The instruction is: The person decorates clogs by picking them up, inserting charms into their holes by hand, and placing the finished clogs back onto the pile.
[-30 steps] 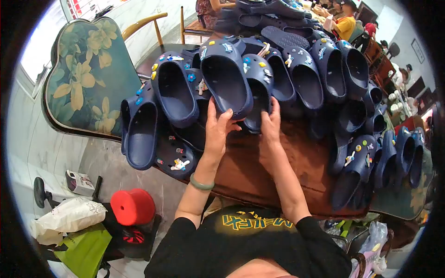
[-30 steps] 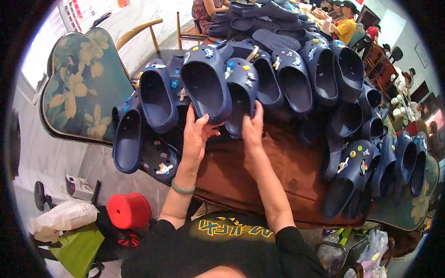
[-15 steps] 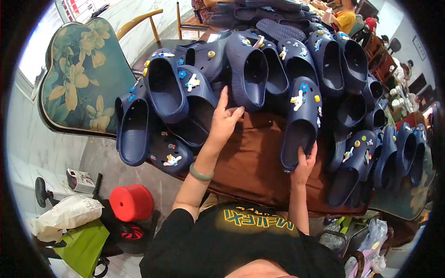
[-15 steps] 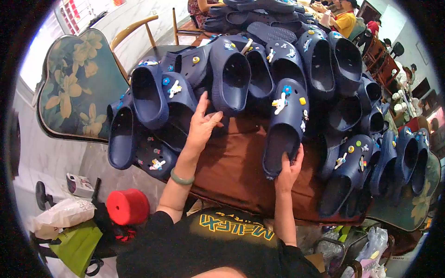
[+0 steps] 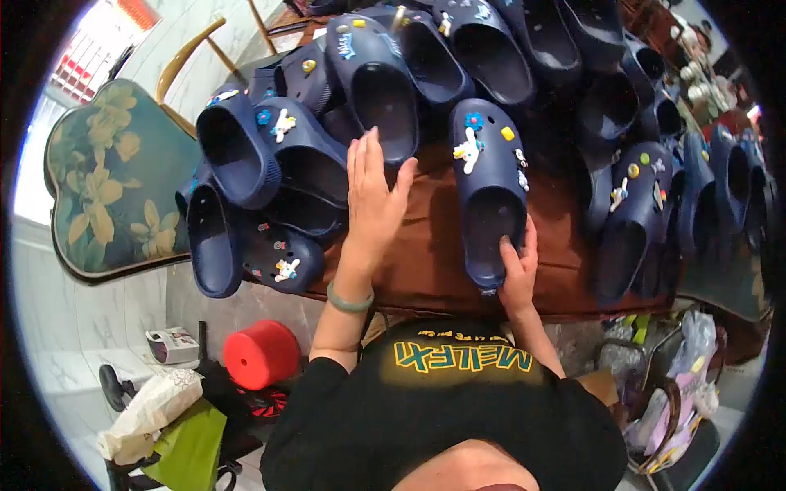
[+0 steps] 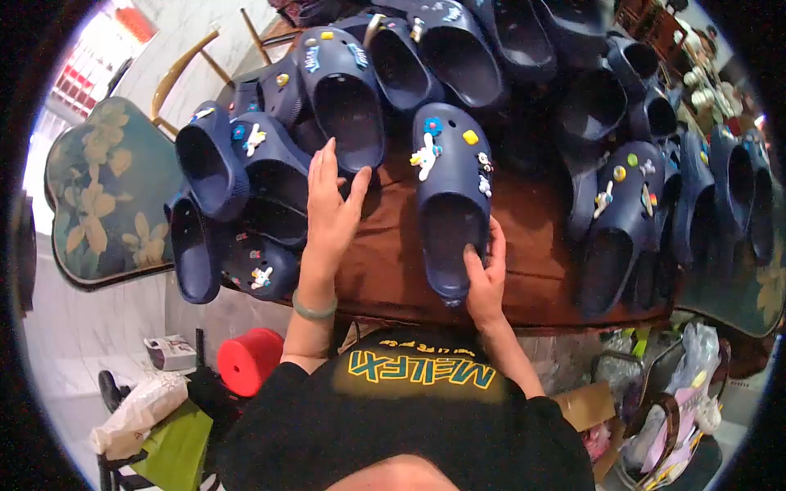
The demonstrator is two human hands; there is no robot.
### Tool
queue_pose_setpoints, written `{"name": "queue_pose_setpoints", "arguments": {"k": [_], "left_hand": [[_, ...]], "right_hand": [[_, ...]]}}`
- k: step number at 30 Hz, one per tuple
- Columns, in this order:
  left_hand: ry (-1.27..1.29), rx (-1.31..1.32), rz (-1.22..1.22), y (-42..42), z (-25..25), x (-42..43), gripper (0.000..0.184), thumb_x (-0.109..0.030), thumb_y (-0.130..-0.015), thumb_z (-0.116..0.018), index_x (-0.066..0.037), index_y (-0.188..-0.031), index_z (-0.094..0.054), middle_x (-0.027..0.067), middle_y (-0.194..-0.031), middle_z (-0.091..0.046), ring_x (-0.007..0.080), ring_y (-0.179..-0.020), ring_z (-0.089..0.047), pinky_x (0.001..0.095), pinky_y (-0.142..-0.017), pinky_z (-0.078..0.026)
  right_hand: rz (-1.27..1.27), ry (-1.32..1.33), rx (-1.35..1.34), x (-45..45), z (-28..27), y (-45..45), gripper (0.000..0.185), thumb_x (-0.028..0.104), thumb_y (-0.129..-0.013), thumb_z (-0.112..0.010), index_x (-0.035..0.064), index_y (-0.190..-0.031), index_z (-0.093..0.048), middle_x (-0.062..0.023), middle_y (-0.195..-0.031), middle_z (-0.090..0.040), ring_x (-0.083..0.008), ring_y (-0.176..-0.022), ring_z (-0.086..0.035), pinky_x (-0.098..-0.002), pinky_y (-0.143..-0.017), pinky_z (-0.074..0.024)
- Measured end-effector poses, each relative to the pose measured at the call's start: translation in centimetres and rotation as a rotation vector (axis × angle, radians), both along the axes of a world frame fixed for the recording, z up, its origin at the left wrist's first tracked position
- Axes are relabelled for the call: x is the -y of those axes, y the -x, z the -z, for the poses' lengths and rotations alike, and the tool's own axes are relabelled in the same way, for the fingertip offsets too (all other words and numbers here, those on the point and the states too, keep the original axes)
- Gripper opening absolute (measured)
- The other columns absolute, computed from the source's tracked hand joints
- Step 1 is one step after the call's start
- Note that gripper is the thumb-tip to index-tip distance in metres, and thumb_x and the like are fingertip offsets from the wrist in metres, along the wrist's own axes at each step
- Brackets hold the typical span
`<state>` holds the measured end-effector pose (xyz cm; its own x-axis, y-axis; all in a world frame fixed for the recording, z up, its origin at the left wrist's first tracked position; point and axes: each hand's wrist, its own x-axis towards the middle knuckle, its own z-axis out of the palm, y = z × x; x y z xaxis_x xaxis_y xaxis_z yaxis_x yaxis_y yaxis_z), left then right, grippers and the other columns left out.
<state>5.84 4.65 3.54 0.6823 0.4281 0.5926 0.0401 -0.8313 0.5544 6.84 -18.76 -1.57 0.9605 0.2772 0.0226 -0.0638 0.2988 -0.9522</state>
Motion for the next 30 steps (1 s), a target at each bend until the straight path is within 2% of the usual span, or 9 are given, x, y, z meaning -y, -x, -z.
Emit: {"name": "queue_pose_setpoints", "arguments": {"k": [4,7,9,12,16,20,24,27,30], "left_hand": [[0.385,-0.276,0.346,3.0,-0.8,5.1,0.076,-0.019,-0.082,-0.075,0.002,-0.143,-0.033,0.0197,-0.126,-0.053,0.0272,-0.120,-0.052,0.0349,-0.092,-0.046],[0.686,-0.343,0.556,2.8,2.7,5.7,0.072,-0.009,-0.087,-0.063,0.003,-0.147,-0.025,0.0219,-0.141,-0.043,0.0281,-0.134,-0.041,0.0360,-0.108,-0.034],[0.674,-0.429,0.645,3.0,2.7,3.5,0.066,-0.003,-0.089,-0.054,0.002,-0.147,-0.025,0.0234,-0.141,-0.043,0.0294,-0.134,-0.041,0.0359,-0.109,-0.032],[0.471,-0.539,0.759,3.5,3.5,0.6,0.049,-0.008,-0.091,-0.056,-0.003,-0.138,-0.045,0.0196,-0.133,-0.055,0.0295,-0.126,-0.051,0.0369,-0.105,-0.038],[0.505,-0.800,0.809,2.4,3.4,0.7,0.036,-0.014,-0.091,-0.060,-0.004,-0.125,-0.059,0.0153,-0.123,-0.062,0.0294,-0.117,-0.057,0.0383,-0.099,-0.042],[0.028,-0.193,0.486,2.2,5.1,2.1,0.024,-0.017,-0.088,-0.064,-0.002,-0.108,-0.065,0.0144,-0.101,-0.067,0.0307,-0.098,-0.061,0.0364,-0.085,-0.048],[0.310,-0.297,0.352,4.5,1.8,3.9,0.022,-0.024,-0.090,-0.066,-0.002,-0.094,-0.068,0.0112,-0.089,-0.066,0.0239,-0.084,-0.061,0.0326,-0.074,-0.047],[0.720,-0.737,0.560,4.7,0.4,4.3,0.024,-0.025,-0.092,-0.064,-0.002,-0.098,-0.067,0.0118,-0.087,-0.065,0.0189,-0.083,-0.061,0.0307,-0.074,-0.047],[0.798,-0.671,0.787,3.5,2.5,5.3,0.034,-0.029,-0.094,-0.063,0.000,-0.112,-0.063,0.0056,-0.096,-0.066,0.0132,-0.088,-0.058,0.0286,-0.079,-0.047]], "right_hand": [[-0.040,0.077,0.074,-0.2,0.9,0.9,0.063,0.005,-0.093,-0.049,0.0013,-0.148,-0.017,-0.0138,-0.144,-0.034,-0.0226,-0.131,-0.037,-0.0344,-0.110,-0.0278],[-0.143,0.266,0.319,0.0,1.2,1.2,0.062,0.006,-0.093,-0.048,-0.0004,-0.147,-0.018,-0.0160,-0.144,-0.034,-0.0255,-0.132,-0.036,-0.0366,-0.111,-0.0271],[-0.166,0.399,0.355,2.0,1.8,0.5,0.049,0.007,-0.092,-0.054,0.0000,-0.137,-0.037,-0.0173,-0.136,-0.042,-0.0281,-0.125,-0.043,-0.0375,-0.107,-0.0320],[0.177,0.658,0.700,3.3,-0.7,-1.3,0.028,0.005,-0.082,-0.064,0.0019,-0.110,-0.059,-0.0159,-0.117,-0.050,-0.0301,-0.110,-0.050,-0.0375,-0.097,-0.0396],[-0.103,0.862,0.995,2.9,-5.1,-4.8,0.048,0.020,-0.079,-0.072,0.0032,-0.122,-0.058,-0.0163,-0.130,-0.053,-0.0358,-0.121,-0.049,-0.0444,-0.102,-0.0384],[-0.493,0.876,0.965,2.0,-3.8,-7.3,0.053,0.037,-0.084,-0.068,0.0071,-0.127,-0.057,-0.0122,-0.119,-0.064,-0.0293,-0.111,-0.058,-0.0393,-0.098,-0.0417],[-0.545,0.883,0.864,1.8,-3.8,-8.1,0.039,0.030,-0.089,-0.063,0.0084,-0.120,-0.061,-0.0108,-0.114,-0.065,-0.0300,-0.105,-0.060,-0.0395,-0.092,-0.0453],[-0.478,0.945,0.884,0.8,-3.7,-7.6,0.028,0.024,-0.091,-0.059,0.0077,-0.113,-0.063,-0.0114,-0.107,-0.066,-0.0304,-0.101,-0.061,-0.0385,-0.087,-0.0479],[-0.408,0.964,0.889,0.2,-3.3,-7.3,0.021,0.021,-0.094,-0.054,0.0070,-0.107,-0.063,-0.0124,-0.100,-0.066,-0.0311,-0.095,-0.062,-0.0380,-0.080,-0.0499]]}}
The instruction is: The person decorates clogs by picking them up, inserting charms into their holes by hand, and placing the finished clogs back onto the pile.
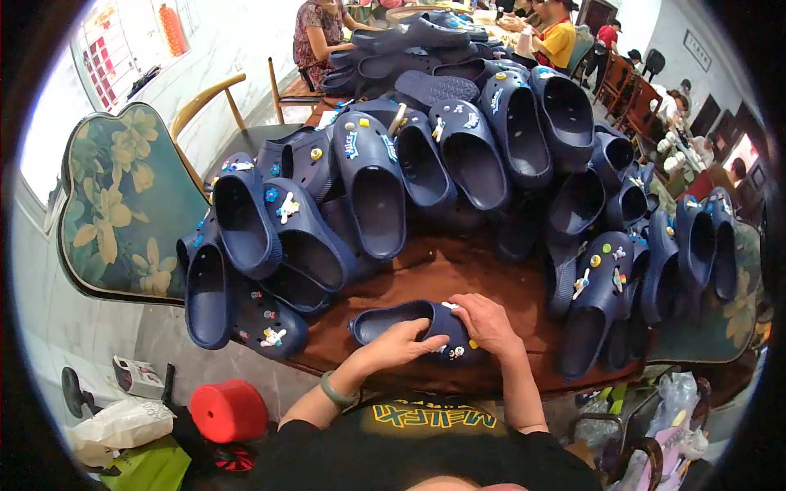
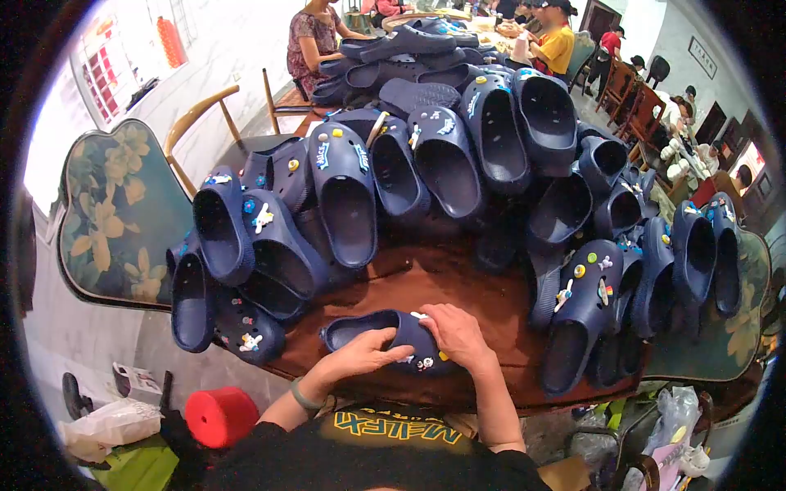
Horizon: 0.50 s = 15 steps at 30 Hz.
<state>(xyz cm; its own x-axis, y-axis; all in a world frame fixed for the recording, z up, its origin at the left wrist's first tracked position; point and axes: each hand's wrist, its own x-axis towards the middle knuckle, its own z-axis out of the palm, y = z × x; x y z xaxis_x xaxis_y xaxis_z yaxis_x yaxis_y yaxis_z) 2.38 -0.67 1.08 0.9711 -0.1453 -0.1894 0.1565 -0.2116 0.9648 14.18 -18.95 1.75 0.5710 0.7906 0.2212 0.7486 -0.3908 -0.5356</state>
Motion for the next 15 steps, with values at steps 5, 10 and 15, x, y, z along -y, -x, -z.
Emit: {"name": "queue_pose_setpoints", "arguments": {"k": [5,10,15], "left_hand": [[0.498,-0.208,0.174,-2.2,0.7,0.7,0.038,-0.022,-0.090,-0.067,-0.002,-0.121,-0.059,0.0009,-0.108,-0.064,0.0105,-0.097,-0.057,0.0265,-0.086,-0.046],[0.550,-0.281,0.124,-1.9,2.1,1.5,0.030,-0.012,-0.087,-0.064,-0.003,-0.116,-0.064,-0.0013,-0.102,-0.066,0.0085,-0.092,-0.058,0.0239,-0.082,-0.046],[0.637,-0.251,0.107,-1.6,2.1,1.6,0.031,-0.013,-0.087,-0.065,-0.003,-0.117,-0.063,-0.0007,-0.104,-0.066,0.0089,-0.092,-0.058,0.0248,-0.083,-0.046]], "right_hand": [[0.152,-0.048,-0.040,-0.4,1.4,-0.3,0.016,0.019,-0.096,-0.052,0.0072,-0.099,-0.062,-0.0141,-0.087,-0.065,-0.0349,-0.082,-0.062,-0.0447,-0.072,-0.0494],[0.244,-0.063,-0.057,-0.6,2.4,-0.7,0.019,0.019,-0.098,-0.050,0.0055,-0.095,-0.063,-0.0161,-0.083,-0.065,-0.0360,-0.079,-0.063,-0.0424,-0.069,-0.0499],[0.388,0.023,-0.161,-0.5,1.8,-1.5,0.030,0.027,-0.098,-0.048,0.0029,-0.091,-0.064,-0.0189,-0.082,-0.066,-0.0384,-0.082,-0.063,-0.0440,-0.070,-0.0495]]}}
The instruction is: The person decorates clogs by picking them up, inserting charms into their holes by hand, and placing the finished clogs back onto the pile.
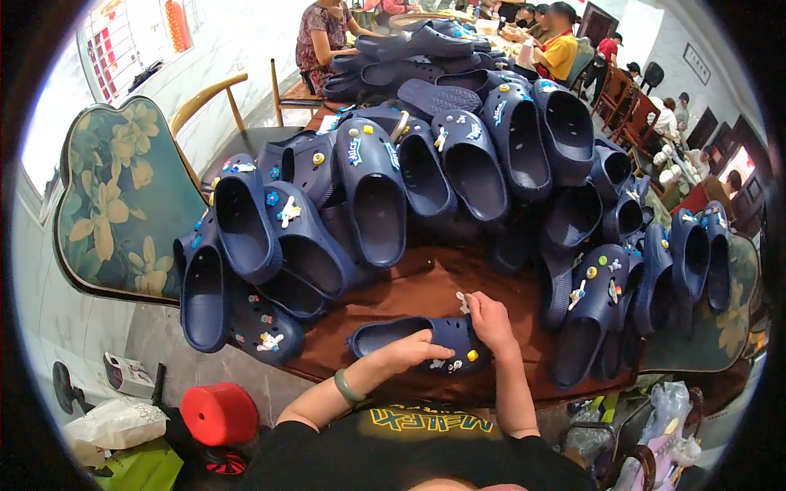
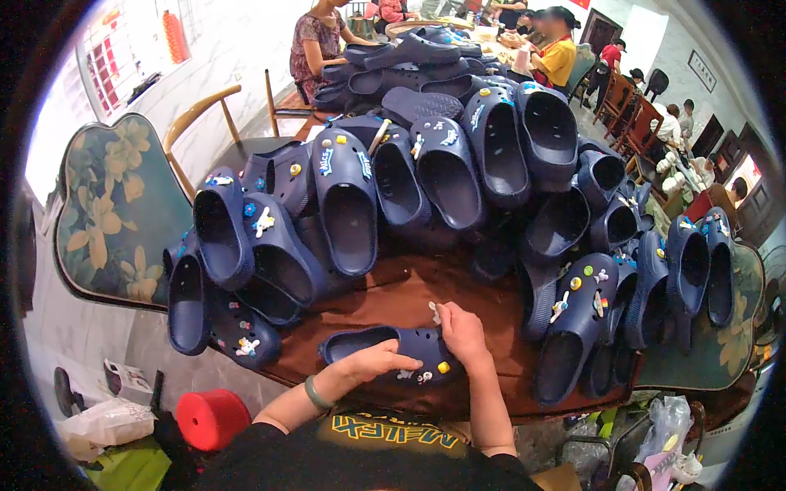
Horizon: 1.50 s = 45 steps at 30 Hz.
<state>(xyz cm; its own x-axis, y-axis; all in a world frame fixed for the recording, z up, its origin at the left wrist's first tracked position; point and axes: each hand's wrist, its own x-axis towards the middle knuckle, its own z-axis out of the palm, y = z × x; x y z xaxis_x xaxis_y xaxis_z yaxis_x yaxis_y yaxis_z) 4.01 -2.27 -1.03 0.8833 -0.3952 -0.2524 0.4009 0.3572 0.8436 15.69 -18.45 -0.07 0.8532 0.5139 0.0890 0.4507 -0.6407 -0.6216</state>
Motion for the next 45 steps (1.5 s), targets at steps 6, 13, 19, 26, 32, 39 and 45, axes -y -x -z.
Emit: {"name": "queue_pose_setpoints", "arguments": {"k": [6,13,19,26,32,39,45], "left_hand": [[-0.018,-0.007,0.000,0.0,0.0,0.0,0.035,-0.012,-0.088,-0.063,-0.002,-0.122,-0.061,0.0018,-0.108,-0.066,0.0109,-0.095,-0.059,0.0272,-0.086,-0.047],[0.044,0.012,-0.079,0.6,0.0,-0.2,0.037,-0.012,-0.089,-0.062,0.000,-0.124,-0.059,0.0058,-0.113,-0.066,0.0143,-0.102,-0.061,0.0298,-0.092,-0.047],[0.124,-0.044,-0.271,0.2,0.1,-1.4,0.039,-0.017,-0.092,-0.061,0.000,-0.128,-0.055,0.0077,-0.114,-0.066,0.0162,-0.097,-0.064,0.0307,-0.088,-0.051],[0.162,0.007,-0.252,-0.1,-0.4,-1.5,0.048,-0.017,-0.089,-0.065,0.000,-0.133,-0.052,0.0070,-0.124,-0.061,0.0185,-0.111,-0.058,0.0335,-0.099,-0.045],[0.200,-0.095,-0.269,-0.3,-0.7,-1.6,0.043,-0.015,-0.087,-0.066,-0.001,-0.126,-0.055,0.0068,-0.112,-0.066,0.0165,-0.097,-0.064,0.0298,-0.088,-0.051],[0.172,-0.104,-0.313,-0.3,-0.4,-1.6,0.039,-0.003,-0.081,-0.061,-0.001,-0.119,-0.058,0.0058,-0.107,-0.065,0.0152,-0.096,-0.063,0.0282,-0.088,-0.050],[0.283,-0.208,-0.303,-0.4,1.0,-2.0,0.035,-0.002,-0.079,-0.061,-0.001,-0.114,-0.059,0.0065,-0.105,-0.066,0.0156,-0.091,-0.065,0.0297,-0.086,-0.051]], "right_hand": [[-0.054,0.174,-0.003,-0.2,0.5,-2.5,0.043,0.038,-0.098,-0.044,0.0033,-0.084,-0.066,-0.0221,-0.081,-0.066,-0.0431,-0.081,-0.063,-0.0502,-0.072,-0.0484],[0.131,0.086,-0.010,2.0,2.9,-4.6,0.043,0.037,-0.097,-0.049,-0.0006,-0.087,-0.067,-0.0220,-0.081,-0.065,-0.0395,-0.079,-0.063,-0.0427,-0.070,-0.0476],[0.094,-0.049,0.096,2.4,3.2,-2.8,0.025,0.029,-0.090,-0.062,0.0053,-0.094,-0.069,-0.0166,-0.088,-0.067,-0.0364,-0.086,-0.062,-0.0422,-0.076,-0.0482],[-0.066,-0.003,0.338,3.6,3.8,-2.5,0.022,0.011,-0.081,-0.067,0.0102,-0.103,-0.065,-0.0143,-0.095,-0.061,-0.0349,-0.092,-0.055,-0.0428,-0.084,-0.0444],[0.110,-0.398,0.176,3.0,2.7,-0.1,0.020,0.002,-0.081,-0.066,0.0070,-0.100,-0.066,-0.0124,-0.108,-0.062,-0.0319,-0.103,-0.057,-0.0401,-0.093,-0.0425],[-0.379,-0.346,0.128,1.9,0.9,2.0,0.039,0.008,-0.066,-0.078,0.0080,-0.103,-0.068,-0.0058,-0.114,-0.059,-0.0268,-0.119,-0.048,-0.0421,-0.106,-0.0340],[-0.379,-0.403,0.072,1.6,2.9,1.4,0.038,0.010,-0.066,-0.079,0.0097,-0.103,-0.070,-0.0048,-0.114,-0.060,-0.0254,-0.118,-0.049,-0.0403,-0.106,-0.0323]]}}
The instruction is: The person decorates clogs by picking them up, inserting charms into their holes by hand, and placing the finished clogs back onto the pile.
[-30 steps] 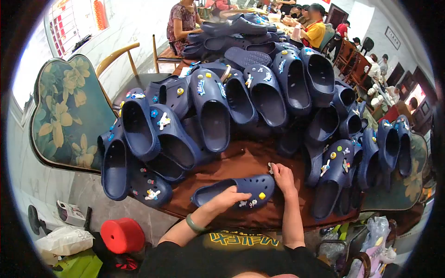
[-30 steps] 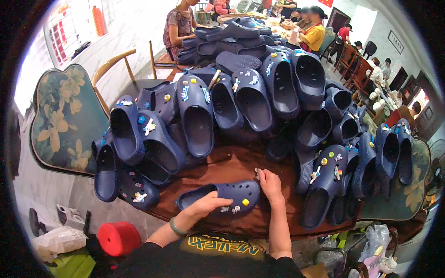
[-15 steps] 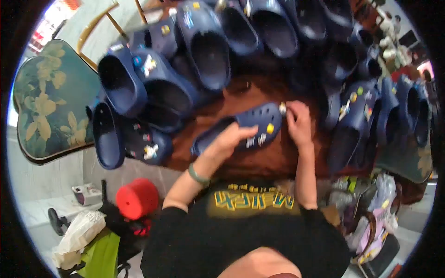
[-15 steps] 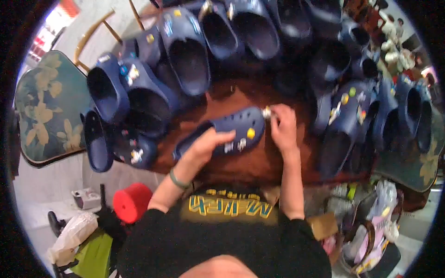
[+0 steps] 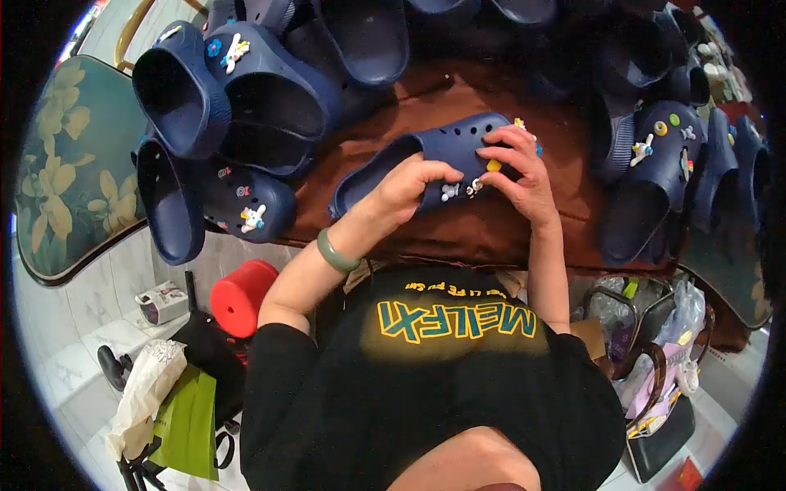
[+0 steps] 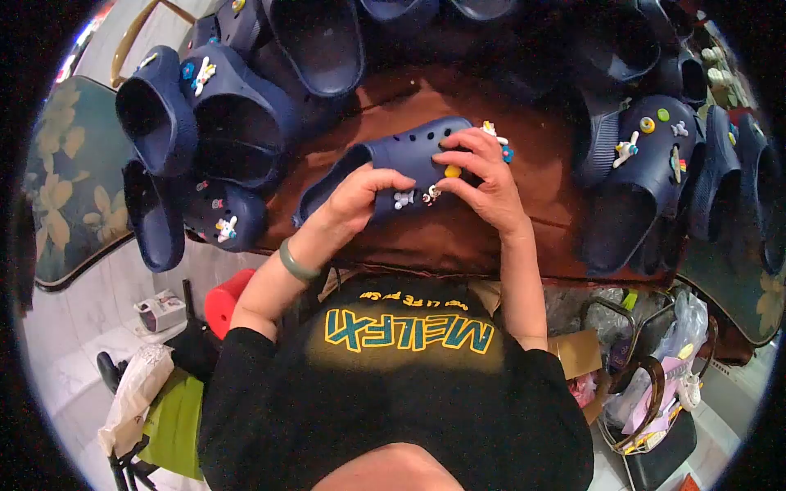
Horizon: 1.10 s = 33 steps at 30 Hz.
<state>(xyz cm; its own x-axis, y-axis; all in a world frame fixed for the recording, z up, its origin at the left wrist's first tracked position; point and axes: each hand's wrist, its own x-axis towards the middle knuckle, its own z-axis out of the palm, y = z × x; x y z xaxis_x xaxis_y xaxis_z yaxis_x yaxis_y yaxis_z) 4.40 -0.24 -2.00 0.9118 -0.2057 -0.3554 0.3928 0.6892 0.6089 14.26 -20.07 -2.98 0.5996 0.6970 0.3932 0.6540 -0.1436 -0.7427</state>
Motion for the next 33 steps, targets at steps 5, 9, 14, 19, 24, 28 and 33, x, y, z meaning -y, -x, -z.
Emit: {"name": "queue_pose_setpoints", "arguments": {"k": [5,9,14,19,24,28,33], "left_hand": [[0.031,-0.009,0.022,0.2,1.8,-0.5,0.023,-0.002,-0.080,-0.061,0.001,-0.102,-0.066,0.0087,-0.095,-0.069,0.0168,-0.086,-0.067,0.0312,-0.083,-0.053],[0.149,-0.073,-0.016,-0.2,3.0,-0.3,0.034,0.001,-0.081,-0.059,0.007,-0.115,-0.059,0.0155,-0.106,-0.068,0.0239,-0.091,-0.069,0.0371,-0.088,-0.055],[0.194,-0.064,-0.046,-0.3,3.0,-0.2,0.028,0.001,-0.083,-0.059,0.006,-0.111,-0.061,0.0149,-0.104,-0.069,0.0231,-0.090,-0.069,0.0352,-0.085,-0.056],[0.149,-0.096,-0.038,-0.2,3.4,-0.5,0.020,-0.003,-0.086,-0.060,0.006,-0.103,-0.065,0.0128,-0.098,-0.070,0.0212,-0.087,-0.069,0.0340,-0.085,-0.055],[0.131,-0.089,0.005,-0.3,3.0,-0.9,0.020,-0.004,-0.087,-0.060,0.004,-0.104,-0.066,0.0106,-0.100,-0.069,0.0189,-0.091,-0.067,0.0326,-0.087,-0.054],[0.191,-0.080,0.018,-0.2,1.9,-0.6,0.025,-0.004,-0.088,-0.059,0.005,-0.111,-0.062,0.0123,-0.104,-0.068,0.0206,-0.093,-0.067,0.0341,-0.088,-0.054],[0.167,-0.095,-0.026,-0.1,2.6,-0.7,0.035,-0.005,-0.087,-0.059,0.007,-0.119,-0.054,0.0186,-0.109,-0.066,0.0293,-0.097,-0.067,0.0411,-0.090,-0.054]], "right_hand": [[0.036,0.037,0.143,0.4,1.3,0.5,0.035,0.010,-0.073,-0.076,0.0107,-0.107,-0.068,-0.0084,-0.122,-0.060,-0.0298,-0.120,-0.052,-0.0419,-0.106,-0.0364],[0.117,0.036,0.341,-0.7,1.2,1.0,0.049,0.010,-0.078,-0.073,0.0045,-0.124,-0.055,-0.0154,-0.130,-0.055,-0.0350,-0.125,-0.048,-0.0453,-0.106,-0.0365],[0.255,0.096,0.255,-1.0,1.4,1.9,0.054,0.013,-0.084,-0.070,-0.0015,-0.131,-0.048,-0.0215,-0.143,-0.043,-0.0420,-0.134,-0.038,-0.0458,-0.111,-0.0330],[0.321,0.160,0.463,-1.7,1.5,2.2,0.045,0.007,-0.085,-0.067,-0.0017,-0.127,-0.053,-0.0205,-0.137,-0.049,-0.0401,-0.130,-0.044,-0.0450,-0.107,-0.0393],[0.389,0.094,0.542,-2.0,2.1,2.0,0.038,0.010,-0.085,-0.068,-0.0021,-0.119,-0.058,-0.0188,-0.129,-0.057,-0.0437,-0.123,-0.050,-0.0439,-0.099,-0.0464],[0.390,0.051,0.521,-2.1,1.7,2.2,0.030,0.008,-0.084,-0.068,-0.0001,-0.112,-0.060,-0.0158,-0.124,-0.061,-0.0440,-0.120,-0.052,-0.0437,-0.097,-0.0476],[0.381,-0.038,0.479,-2.2,1.0,2.4,0.018,0.006,-0.087,-0.064,0.0026,-0.105,-0.060,-0.0142,-0.117,-0.064,-0.0422,-0.116,-0.056,-0.0429,-0.094,-0.0497]]}}
